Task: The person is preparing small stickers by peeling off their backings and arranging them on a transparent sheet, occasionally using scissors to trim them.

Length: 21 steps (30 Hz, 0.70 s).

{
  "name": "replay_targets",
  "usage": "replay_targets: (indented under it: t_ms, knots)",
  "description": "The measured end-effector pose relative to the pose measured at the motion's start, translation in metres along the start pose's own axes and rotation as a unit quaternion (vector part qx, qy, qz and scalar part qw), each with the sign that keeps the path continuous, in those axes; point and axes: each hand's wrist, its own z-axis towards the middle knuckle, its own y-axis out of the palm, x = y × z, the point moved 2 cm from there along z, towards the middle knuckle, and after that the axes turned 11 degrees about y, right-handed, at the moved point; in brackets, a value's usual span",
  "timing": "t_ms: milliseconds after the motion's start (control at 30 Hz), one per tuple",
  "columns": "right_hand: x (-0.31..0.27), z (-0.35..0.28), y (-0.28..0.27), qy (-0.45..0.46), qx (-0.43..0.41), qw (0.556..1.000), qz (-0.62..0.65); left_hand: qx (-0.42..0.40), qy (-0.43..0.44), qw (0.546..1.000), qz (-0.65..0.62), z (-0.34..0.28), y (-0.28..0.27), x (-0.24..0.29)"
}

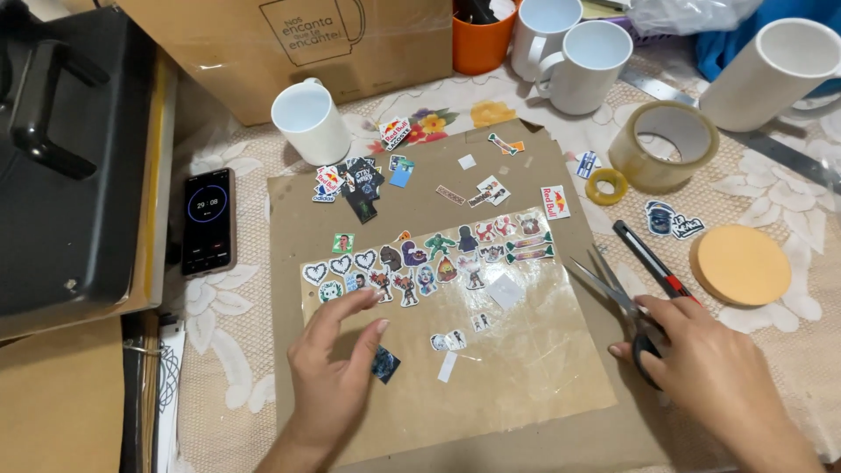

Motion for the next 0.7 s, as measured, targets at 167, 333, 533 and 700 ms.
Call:
replay_targets:
  t_ms: [167,333,533,700]
  knots:
    - [0.0,0.013,-0.022,0.01,-0.08,0.989,-0.128,0.057,-0.066,0.996,-0.032,0.006,-0.01,-0.021]
    - [-0.013,0.035,-0.037,-0.022,-0.056,0.957,-0.284,0.097,-0.142,0.981,-0.094,0.002,-0.012,-0.043]
    - [-0.133,0.057,-0.094,-0.227,0.013,0.97,-0.084,0.099,-0.212,0.96,-0.155,-0.006,-0.006,-0.056]
    - [-0.212,0.144,-0.079,-0.283,0.032,0.958,0.028,0.084,-0.178,0.969,-0.149,-0.016,0.001,-0.064]
